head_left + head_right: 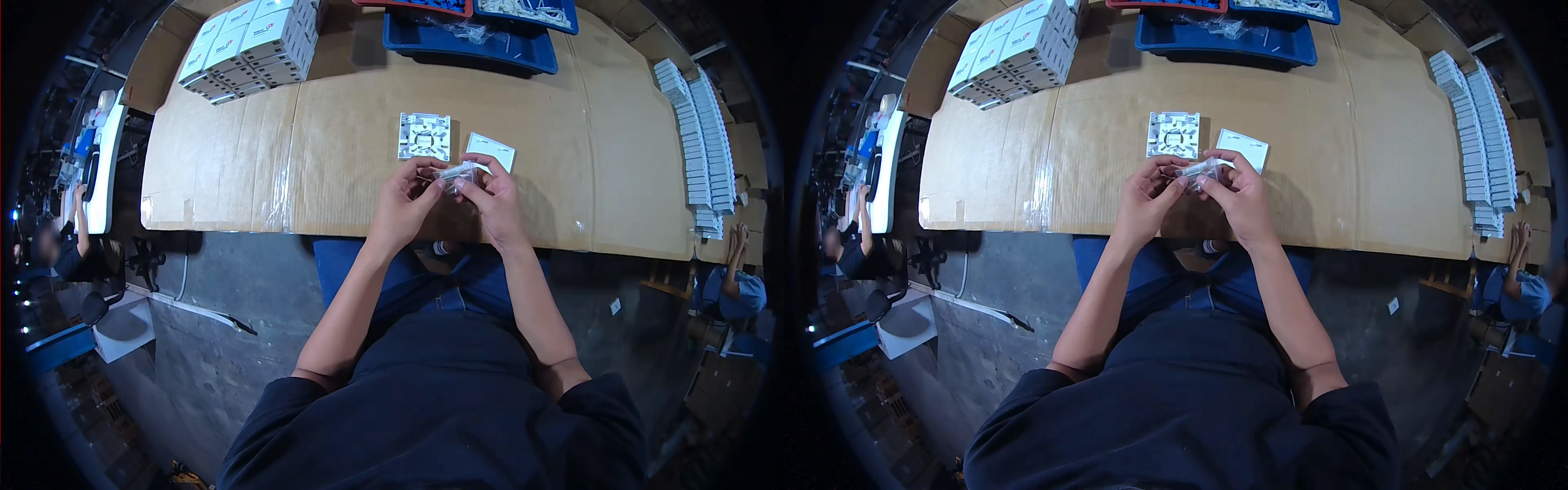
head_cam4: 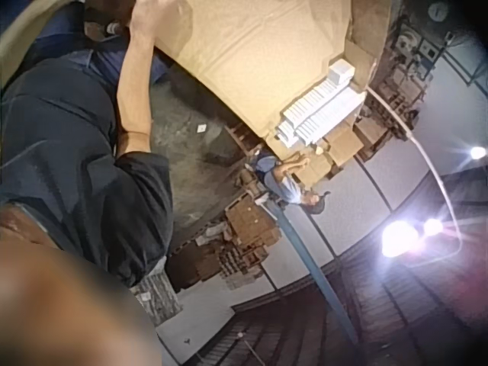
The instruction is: Assembling small electronic components into a white plastic housing and boxing them.
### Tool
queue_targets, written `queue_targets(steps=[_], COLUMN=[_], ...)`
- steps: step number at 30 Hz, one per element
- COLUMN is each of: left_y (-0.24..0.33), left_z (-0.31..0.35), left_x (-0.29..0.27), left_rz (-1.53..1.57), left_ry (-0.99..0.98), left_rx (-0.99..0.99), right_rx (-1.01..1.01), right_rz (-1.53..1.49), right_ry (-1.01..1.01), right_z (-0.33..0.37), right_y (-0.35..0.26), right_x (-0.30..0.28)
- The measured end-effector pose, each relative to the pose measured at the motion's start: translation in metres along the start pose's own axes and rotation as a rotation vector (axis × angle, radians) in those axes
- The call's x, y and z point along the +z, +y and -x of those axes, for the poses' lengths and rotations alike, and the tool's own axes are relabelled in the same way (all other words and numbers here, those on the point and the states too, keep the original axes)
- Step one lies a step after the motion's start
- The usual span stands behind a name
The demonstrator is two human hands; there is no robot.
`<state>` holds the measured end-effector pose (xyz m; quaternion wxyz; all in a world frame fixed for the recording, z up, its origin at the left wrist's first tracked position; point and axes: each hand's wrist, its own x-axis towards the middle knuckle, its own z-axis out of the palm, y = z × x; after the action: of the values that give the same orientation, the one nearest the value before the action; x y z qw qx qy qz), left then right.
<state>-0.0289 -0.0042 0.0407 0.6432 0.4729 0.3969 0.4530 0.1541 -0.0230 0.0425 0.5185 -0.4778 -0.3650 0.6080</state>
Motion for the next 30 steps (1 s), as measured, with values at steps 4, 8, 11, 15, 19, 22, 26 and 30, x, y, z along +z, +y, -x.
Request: queue_targets(steps=[4,8,11,15,19,22,26,30], left_y=[0.007,0.007,0.022,0.031,0.041,0.039,0.028,0.019], left_z=[0.002,-0.002,-0.011,-0.031,-0.050,-0.060,-0.069,-0.072], left_x=[0.000,-0.012,-0.021,-0.036,-0.042,-0.049,-0.058,-0.061], left_rz=[-0.119,-0.378,-0.492,-0.580,-0.689,-0.827,-1.122,-1.171], left_ry=[-0.026,0.010,-0.001,0.027,0.030,0.003,-0.052,-0.016], left_rx=[0.008,0.076,0.125,0.273,0.324,0.335,0.362,0.541], right_rx=[-0.019,-0.015,-0.045,-0.075,-0.169,-0.299,-0.379,-0.415], right_rz=[-0.043,0.018,0.089,0.222,0.295,0.507,0.662,0.850], right_ry=[-0.004,-0.033,-0.068,-0.106,-0.128,-0.088,-0.033,-0.028], right_z=[-0.001,-0.005,-0.012,-0.033,-0.058,-0.069,-0.076,-0.074], right_y=[-0.003,-0.006,-0.006,-0.017,-0.016,-0.017,-0.006,-0.004], right_x=[0.005,0.002,0.000,0.003,0.000,0.001,0.001,0.003])
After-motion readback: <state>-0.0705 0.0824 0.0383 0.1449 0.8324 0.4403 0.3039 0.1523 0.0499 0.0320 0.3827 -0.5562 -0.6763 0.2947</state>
